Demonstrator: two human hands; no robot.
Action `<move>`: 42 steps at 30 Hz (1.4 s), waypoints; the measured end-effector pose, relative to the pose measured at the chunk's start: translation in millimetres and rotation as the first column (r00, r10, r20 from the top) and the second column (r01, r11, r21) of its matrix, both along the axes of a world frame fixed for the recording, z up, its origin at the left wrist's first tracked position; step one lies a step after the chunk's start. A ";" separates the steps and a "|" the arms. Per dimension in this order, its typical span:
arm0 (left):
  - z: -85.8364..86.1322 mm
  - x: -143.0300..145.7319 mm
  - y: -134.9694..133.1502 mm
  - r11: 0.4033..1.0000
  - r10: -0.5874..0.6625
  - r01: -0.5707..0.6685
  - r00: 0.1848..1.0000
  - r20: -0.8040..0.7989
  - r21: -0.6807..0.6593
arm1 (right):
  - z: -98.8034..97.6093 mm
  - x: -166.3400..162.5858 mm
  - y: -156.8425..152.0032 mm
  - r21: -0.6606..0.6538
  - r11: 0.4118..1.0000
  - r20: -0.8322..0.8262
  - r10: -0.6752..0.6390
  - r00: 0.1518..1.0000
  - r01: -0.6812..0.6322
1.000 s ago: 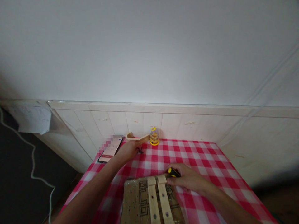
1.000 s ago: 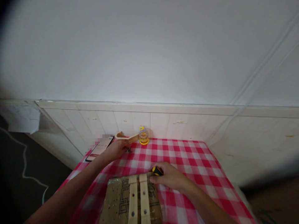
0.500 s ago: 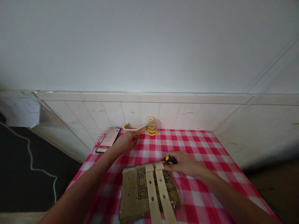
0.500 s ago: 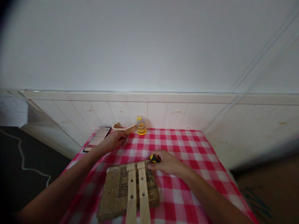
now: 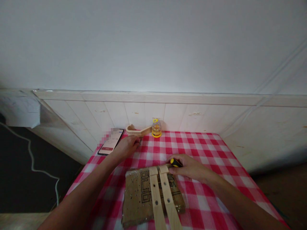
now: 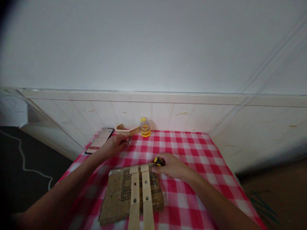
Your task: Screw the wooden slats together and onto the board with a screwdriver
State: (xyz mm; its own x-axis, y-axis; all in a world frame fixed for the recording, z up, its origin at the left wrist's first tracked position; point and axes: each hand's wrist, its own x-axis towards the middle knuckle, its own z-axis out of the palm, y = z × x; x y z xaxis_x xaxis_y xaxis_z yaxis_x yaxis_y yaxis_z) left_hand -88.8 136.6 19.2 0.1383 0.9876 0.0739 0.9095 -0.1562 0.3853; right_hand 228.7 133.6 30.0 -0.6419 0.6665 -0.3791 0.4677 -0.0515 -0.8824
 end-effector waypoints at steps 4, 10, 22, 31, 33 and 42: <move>-6.0 -0.5 -1.7 1.000 0.015 -0.015 1.000 0.010 -0.002 | 1.0 -0.8 -0.4 0.030 1.000 -0.031 -0.002 1.000 0.003; -6.0 2.8 -2.8 0.999 0.039 -0.039 0.997 0.060 0.006 | -0.6 -0.3 -0.1 0.011 1.000 -0.020 -0.013 1.000 0.013; -13.9 4.4 -9.5 0.992 0.090 -0.103 0.981 0.170 0.072 | 0.4 0.3 0.9 0.051 0.999 -0.046 0.010 0.999 -0.008; -8.4 -3.6 -7.2 0.997 0.083 -0.082 0.986 0.141 -0.013 | 1.0 1.6 1.1 0.102 0.994 0.008 0.026 1.000 -0.027; -6.1 -3.7 -7.7 0.997 0.075 -0.071 0.989 0.124 -0.035 | 2.0 1.4 1.0 0.113 0.993 0.015 0.030 0.999 -0.032; 3.6 6.9 -13.0 0.994 0.090 -0.084 0.992 0.088 -0.067 | 0.9 0.7 1.7 0.090 0.995 0.003 0.037 0.999 -0.038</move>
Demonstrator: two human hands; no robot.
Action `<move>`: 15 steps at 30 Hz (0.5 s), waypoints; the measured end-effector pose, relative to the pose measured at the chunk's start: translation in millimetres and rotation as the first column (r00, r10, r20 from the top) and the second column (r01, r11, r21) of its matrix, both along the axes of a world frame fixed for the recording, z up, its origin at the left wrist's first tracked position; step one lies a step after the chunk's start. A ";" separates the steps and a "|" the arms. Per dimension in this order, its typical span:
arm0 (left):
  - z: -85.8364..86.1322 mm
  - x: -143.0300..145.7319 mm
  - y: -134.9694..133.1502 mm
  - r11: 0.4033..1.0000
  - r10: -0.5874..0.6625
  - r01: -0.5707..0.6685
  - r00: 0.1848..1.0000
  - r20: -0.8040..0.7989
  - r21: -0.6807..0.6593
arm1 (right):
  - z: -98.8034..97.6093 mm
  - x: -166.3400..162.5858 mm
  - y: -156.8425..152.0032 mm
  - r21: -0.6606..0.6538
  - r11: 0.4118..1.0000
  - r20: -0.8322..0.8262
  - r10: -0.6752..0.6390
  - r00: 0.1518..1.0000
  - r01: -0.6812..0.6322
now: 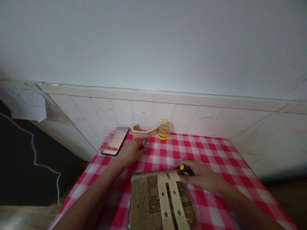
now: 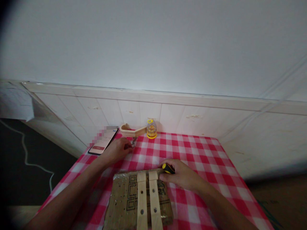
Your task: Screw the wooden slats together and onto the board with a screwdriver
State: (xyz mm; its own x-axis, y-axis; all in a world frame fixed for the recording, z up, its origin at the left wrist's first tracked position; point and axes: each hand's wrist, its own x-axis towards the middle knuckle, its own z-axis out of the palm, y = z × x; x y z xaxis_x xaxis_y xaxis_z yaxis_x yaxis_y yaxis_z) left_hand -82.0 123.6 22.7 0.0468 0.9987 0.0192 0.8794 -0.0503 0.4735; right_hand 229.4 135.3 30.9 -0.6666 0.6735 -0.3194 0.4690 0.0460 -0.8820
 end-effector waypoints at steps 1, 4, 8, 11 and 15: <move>0.5 0.4 0.0 1.000 0.012 -0.012 1.000 -0.002 0.007 | -0.5 0.0 0.0 -0.006 1.000 -0.005 0.000 1.000 0.000; 1.2 0.4 0.9 0.999 0.036 -0.036 0.999 -0.003 0.040 | -0.3 0.0 -0.3 -0.008 1.000 -0.015 -0.006 1.000 0.006; 2.2 -1.5 4.1 0.997 -0.005 0.005 1.000 -0.002 0.082 | 1.3 0.1 -0.5 0.004 1.000 -0.009 -0.015 1.000 0.015; 4.6 -2.1 10.2 0.997 -0.024 0.029 0.998 -0.066 0.075 | -0.2 0.2 0.0 -0.009 1.000 -0.008 -0.018 1.000 0.018; 7.9 2.9 19.8 0.999 -0.028 0.032 0.989 -0.143 0.029 | -2.4 -0.4 -0.1 -0.004 1.000 -0.015 -0.013 1.000 0.013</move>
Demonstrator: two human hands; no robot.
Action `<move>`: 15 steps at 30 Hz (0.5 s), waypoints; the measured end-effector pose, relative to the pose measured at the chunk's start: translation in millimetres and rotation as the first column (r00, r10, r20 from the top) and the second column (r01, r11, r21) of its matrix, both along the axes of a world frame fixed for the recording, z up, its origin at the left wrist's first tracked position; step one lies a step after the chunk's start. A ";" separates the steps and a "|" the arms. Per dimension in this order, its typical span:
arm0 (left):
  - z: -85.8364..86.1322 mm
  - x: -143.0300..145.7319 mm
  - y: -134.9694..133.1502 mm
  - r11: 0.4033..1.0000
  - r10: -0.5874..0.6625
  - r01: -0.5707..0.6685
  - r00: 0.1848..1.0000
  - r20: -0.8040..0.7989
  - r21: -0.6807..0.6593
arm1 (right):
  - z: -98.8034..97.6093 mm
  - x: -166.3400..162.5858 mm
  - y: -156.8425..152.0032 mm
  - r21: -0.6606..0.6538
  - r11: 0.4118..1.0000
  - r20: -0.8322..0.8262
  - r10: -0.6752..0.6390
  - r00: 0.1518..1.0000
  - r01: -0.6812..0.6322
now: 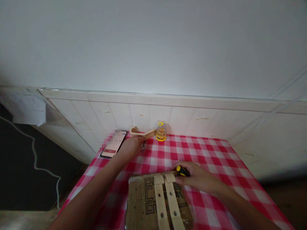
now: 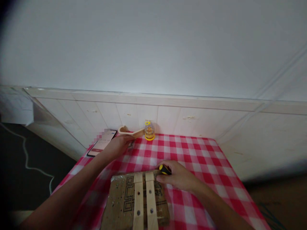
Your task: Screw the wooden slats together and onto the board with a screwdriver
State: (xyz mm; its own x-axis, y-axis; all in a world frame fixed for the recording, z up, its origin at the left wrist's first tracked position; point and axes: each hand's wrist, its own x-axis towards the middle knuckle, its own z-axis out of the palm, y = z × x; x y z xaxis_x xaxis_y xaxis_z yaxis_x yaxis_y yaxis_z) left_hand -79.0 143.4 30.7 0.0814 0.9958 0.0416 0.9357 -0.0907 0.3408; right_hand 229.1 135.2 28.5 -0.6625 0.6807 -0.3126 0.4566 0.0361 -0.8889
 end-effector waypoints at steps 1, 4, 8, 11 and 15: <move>0.3 2.1 1.4 1.000 0.000 0.000 1.000 -0.010 -0.009 | 0.1 -0.1 -0.3 0.010 1.000 -0.004 0.003 1.000 -0.003; -0.2 7.1 1.8 1.000 -0.001 0.000 1.000 -0.025 -0.024 | 1.5 0.0 -1.4 0.021 1.000 -0.016 0.003 1.000 -0.003; -3.8 5.6 -0.9 1.000 0.002 -0.002 1.000 -0.024 -0.024 | 2.8 0.3 -1.4 0.034 0.999 -0.011 0.014 1.000 -0.013; -6.6 0.9 -1.4 1.000 -0.008 0.007 1.000 -0.022 -0.016 | 2.5 0.1 -0.8 0.048 0.999 -0.010 0.019 1.000 -0.018; -6.9 -3.6 -0.6 1.000 -0.028 0.028 0.999 -0.037 -0.008 | 2.1 -0.4 -0.4 0.034 0.999 -0.012 0.020 1.000 -0.019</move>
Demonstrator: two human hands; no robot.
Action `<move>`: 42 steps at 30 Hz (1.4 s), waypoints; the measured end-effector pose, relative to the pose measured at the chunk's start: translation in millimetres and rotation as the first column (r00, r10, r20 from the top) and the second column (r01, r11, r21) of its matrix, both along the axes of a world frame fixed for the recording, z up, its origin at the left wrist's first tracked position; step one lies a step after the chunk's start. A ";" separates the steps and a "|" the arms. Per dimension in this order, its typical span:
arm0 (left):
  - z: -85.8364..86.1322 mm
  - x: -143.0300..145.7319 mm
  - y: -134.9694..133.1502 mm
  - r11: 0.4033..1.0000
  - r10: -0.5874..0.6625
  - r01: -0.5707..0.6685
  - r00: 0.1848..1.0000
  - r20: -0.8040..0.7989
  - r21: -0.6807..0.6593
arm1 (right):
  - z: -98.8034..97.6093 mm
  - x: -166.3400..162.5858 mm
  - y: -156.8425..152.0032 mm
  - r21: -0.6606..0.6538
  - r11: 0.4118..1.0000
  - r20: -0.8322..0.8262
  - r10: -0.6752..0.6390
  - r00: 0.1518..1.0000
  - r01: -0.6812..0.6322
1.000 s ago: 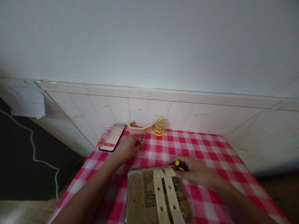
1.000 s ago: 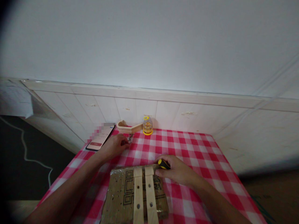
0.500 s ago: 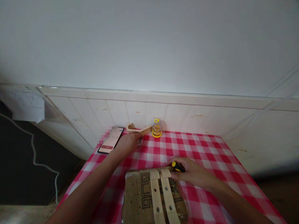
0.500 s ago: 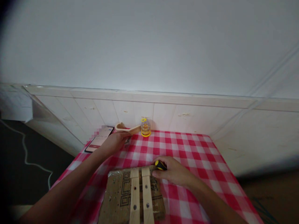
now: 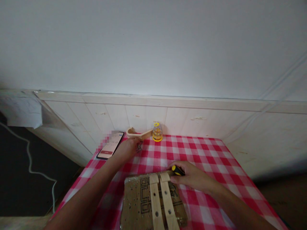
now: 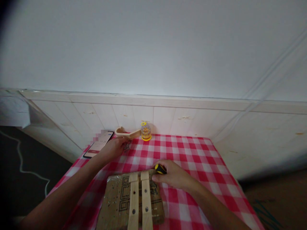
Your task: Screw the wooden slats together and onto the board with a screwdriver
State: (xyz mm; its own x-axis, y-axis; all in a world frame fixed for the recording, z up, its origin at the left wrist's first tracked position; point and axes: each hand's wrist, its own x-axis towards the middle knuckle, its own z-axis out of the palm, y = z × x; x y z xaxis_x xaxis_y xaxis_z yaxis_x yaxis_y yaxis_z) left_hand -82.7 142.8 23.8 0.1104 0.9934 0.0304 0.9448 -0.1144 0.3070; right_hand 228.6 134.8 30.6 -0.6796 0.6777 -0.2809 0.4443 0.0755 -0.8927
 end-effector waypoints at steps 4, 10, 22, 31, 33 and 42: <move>2.9 -4.7 -1.1 1.000 -0.031 0.031 0.999 -0.033 -0.005 | 0.3 -0.1 0.2 0.000 1.000 0.012 -0.008 1.000 0.008; 5.8 -13.0 -10.9 0.999 -0.037 0.038 0.998 -0.053 0.023 | 1.4 0.0 -0.9 -0.026 1.000 -0.029 -0.016 0.999 0.016; 43.8 15.0 -95.3 0.974 0.154 0.045 0.587 0.795 -0.221 | 26.0 8.2 -2.9 -0.144 0.977 -0.102 -0.170 0.980 0.155; 18.2 46.6 -141.8 0.917 0.295 0.132 0.410 0.863 -0.376 | 44.5 0.2 -18.4 -0.123 0.981 -0.202 -0.176 0.963 0.153; 13.3 54.6 -144.0 0.953 0.247 0.051 0.436 0.865 -0.298 | 43.8 -2.2 -21.2 -0.127 0.974 -0.234 -0.214 0.948 0.188; 8.7 80.1 -153.3 0.970 0.239 -0.118 0.622 0.746 -0.213 | 30.8 -12.4 -22.9 0.192 0.964 -0.118 -0.164 0.979 0.185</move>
State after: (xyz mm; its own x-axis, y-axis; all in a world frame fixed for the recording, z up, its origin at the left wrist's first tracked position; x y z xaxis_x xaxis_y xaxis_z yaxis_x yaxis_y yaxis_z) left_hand -2.5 -10.5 32.5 -0.0724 0.9913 -0.1098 0.3634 0.1287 0.9227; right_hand 216.2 111.9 61.4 -0.5634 0.8237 -0.0638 0.3758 0.1867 -0.9077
